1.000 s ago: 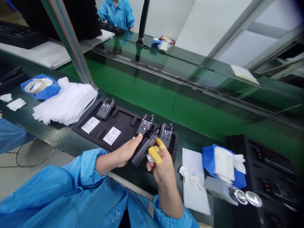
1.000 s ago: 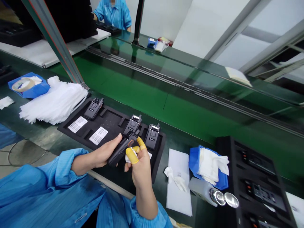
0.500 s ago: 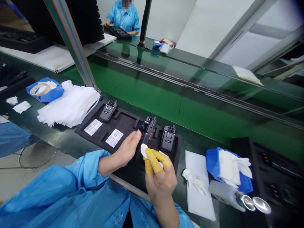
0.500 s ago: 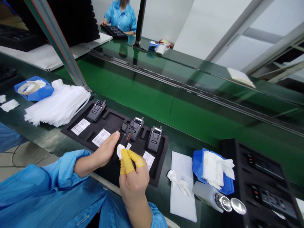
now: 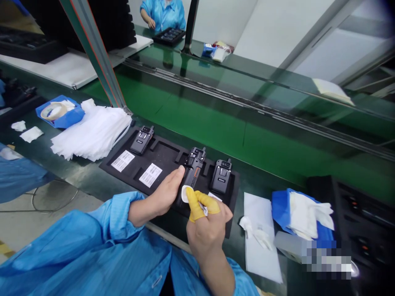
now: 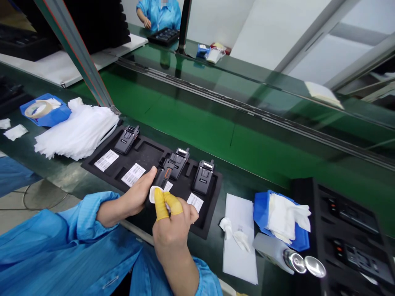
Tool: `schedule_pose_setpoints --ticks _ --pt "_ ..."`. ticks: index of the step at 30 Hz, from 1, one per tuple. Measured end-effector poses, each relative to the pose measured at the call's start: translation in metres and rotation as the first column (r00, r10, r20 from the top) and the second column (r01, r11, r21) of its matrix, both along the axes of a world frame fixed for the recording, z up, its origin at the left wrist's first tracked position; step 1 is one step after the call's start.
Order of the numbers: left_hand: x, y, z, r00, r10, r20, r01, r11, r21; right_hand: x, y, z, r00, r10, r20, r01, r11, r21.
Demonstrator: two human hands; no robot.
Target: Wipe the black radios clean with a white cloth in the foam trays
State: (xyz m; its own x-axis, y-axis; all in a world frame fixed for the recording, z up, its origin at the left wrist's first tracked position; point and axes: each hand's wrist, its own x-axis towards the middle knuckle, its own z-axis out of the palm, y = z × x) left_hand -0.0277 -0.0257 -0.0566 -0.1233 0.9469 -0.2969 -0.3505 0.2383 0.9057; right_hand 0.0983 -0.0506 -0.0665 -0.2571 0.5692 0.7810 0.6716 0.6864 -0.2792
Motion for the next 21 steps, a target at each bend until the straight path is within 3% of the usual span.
schedule_pose_setpoints --ticks 5,11,15,21 --pt "-0.0022 -0.0006 0.0002 0.997 -0.009 -0.072 0.009 1.000 0.009 0.0010 -0.0047 -0.0003 0.998 0.061 0.017 -0.059 0.992 -0.109" --pt "-0.0019 -0.0010 0.0018 0.992 -0.018 -0.127 0.022 0.999 0.030 0.0020 -0.0035 0.0018 0.999 0.026 0.019 -0.025 0.998 -0.051" --pt "-0.0026 -0.0004 0.0030 0.972 0.003 -0.235 0.005 0.999 0.036 0.0003 -0.0050 0.0034 0.999 0.047 0.021 -0.045 0.995 -0.088" --pt "-0.0026 0.0002 0.0024 0.969 -0.012 -0.248 0.021 0.999 0.035 0.0029 -0.0035 -0.0025 1.000 -0.008 -0.025 0.004 0.993 -0.120"
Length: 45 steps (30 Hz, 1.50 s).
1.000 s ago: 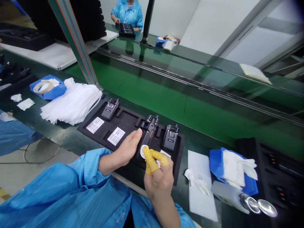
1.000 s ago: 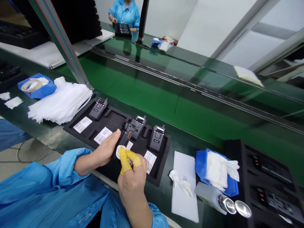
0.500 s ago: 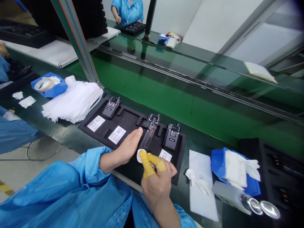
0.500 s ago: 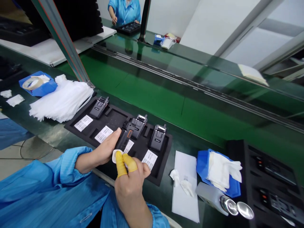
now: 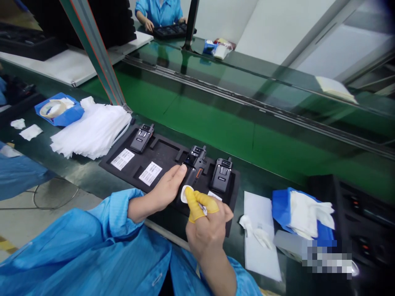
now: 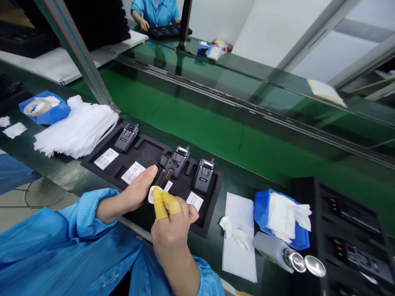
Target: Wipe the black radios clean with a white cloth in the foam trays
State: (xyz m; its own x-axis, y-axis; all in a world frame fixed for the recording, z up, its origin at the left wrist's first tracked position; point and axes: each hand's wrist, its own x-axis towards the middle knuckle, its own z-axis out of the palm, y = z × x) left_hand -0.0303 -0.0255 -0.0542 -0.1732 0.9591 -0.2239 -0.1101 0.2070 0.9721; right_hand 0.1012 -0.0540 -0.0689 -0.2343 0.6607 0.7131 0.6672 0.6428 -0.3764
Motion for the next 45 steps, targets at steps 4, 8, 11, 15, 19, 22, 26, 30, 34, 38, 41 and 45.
schedule_pose_setpoints --ticks 4,8,11,15,19,22,26,30,34,38,41,45 --pt "0.000 0.000 0.001 0.999 -0.015 -0.042 0.015 1.000 0.012 0.002 -0.002 0.001 0.999 0.045 0.027 -0.044 0.999 -0.016" --pt "0.002 0.000 0.005 1.000 -0.024 0.010 0.024 1.000 0.002 0.003 0.001 0.006 0.999 0.032 0.020 -0.033 0.999 0.021" --pt "0.001 0.001 0.008 0.999 -0.026 -0.020 0.026 1.000 0.017 0.003 0.000 0.008 0.998 0.057 -0.011 -0.057 0.998 0.019" --pt "0.001 0.002 0.009 0.999 -0.031 -0.032 0.031 0.999 0.017 0.004 0.000 0.010 0.997 0.080 0.008 -0.080 0.996 0.028" --pt "0.003 0.001 0.006 0.999 -0.037 0.009 0.036 0.999 0.003 0.005 0.004 0.011 1.000 0.020 0.023 -0.022 0.997 0.078" --pt "0.003 0.001 0.005 0.999 -0.039 0.026 0.039 0.999 -0.008 0.005 0.001 0.011 0.997 0.074 -0.002 -0.074 0.997 0.016" --pt "0.005 0.000 0.004 0.996 -0.044 0.073 0.046 0.999 -0.017 0.004 0.000 0.009 0.999 0.050 -0.002 -0.050 0.999 0.021" --pt "0.006 0.000 0.005 0.995 -0.039 0.090 0.041 0.999 -0.021 0.005 0.002 0.008 1.000 0.030 -0.007 -0.030 0.998 0.063" --pt "0.006 0.001 0.008 0.994 -0.046 0.098 0.048 0.999 -0.020 0.006 -0.002 0.009 0.993 0.104 -0.048 -0.105 0.994 -0.019" --pt "0.007 0.001 0.008 0.988 -0.060 0.140 0.065 0.997 -0.029 0.006 0.001 0.012 1.000 0.029 -0.005 -0.029 0.997 0.074" --pt "0.008 0.002 0.007 0.989 -0.053 0.139 0.058 0.998 -0.028 0.006 0.003 0.011 1.000 0.022 -0.001 -0.022 0.996 0.086" --pt "0.006 0.002 0.005 0.992 -0.046 0.116 0.049 0.998 -0.026 0.007 -0.001 0.008 0.993 0.111 -0.039 -0.111 0.994 -0.017"
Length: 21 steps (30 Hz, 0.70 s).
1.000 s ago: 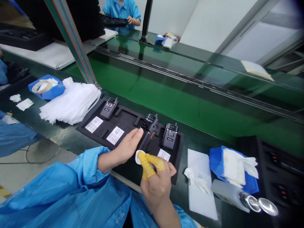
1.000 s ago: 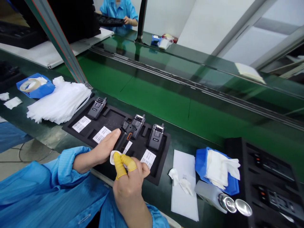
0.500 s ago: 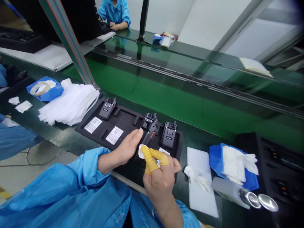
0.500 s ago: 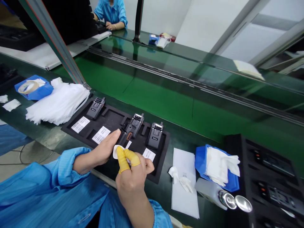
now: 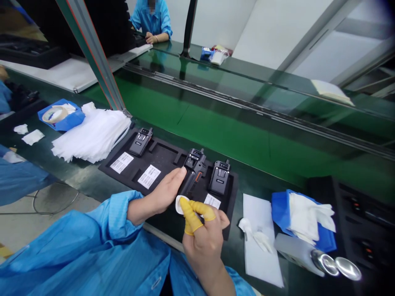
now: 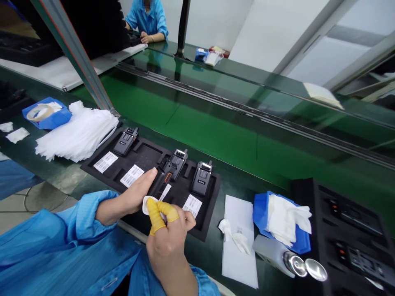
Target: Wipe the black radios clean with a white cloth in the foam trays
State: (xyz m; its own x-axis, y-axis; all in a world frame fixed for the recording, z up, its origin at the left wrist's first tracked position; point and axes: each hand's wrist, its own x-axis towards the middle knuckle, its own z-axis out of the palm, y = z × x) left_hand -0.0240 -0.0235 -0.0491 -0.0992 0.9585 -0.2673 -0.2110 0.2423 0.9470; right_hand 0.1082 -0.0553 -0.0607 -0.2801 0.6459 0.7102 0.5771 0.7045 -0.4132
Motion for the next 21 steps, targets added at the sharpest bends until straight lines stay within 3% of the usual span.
schedule_pose_setpoints --ticks 5,10,15,18,21 --pt "-0.001 0.001 0.002 0.999 -0.002 0.049 0.003 1.000 -0.005 -0.002 0.003 0.000 0.996 -0.088 0.009 0.088 0.994 0.072" --pt "-0.003 0.002 0.007 0.999 0.013 0.034 -0.013 1.000 -0.005 -0.004 0.004 -0.001 1.000 0.015 -0.025 -0.015 1.000 0.003" --pt "-0.004 0.002 0.008 0.994 -0.011 0.113 0.011 1.000 -0.003 -0.008 0.008 -0.003 0.998 -0.050 -0.025 0.051 0.997 0.049" --pt "-0.006 0.003 0.010 0.998 0.027 0.063 -0.028 0.999 0.019 -0.008 0.003 0.001 0.997 0.058 -0.058 -0.058 0.998 0.006" --pt "-0.007 0.007 0.014 0.997 0.075 0.029 -0.076 0.997 0.034 0.011 -0.003 0.006 0.981 0.168 -0.093 -0.175 0.981 -0.078"
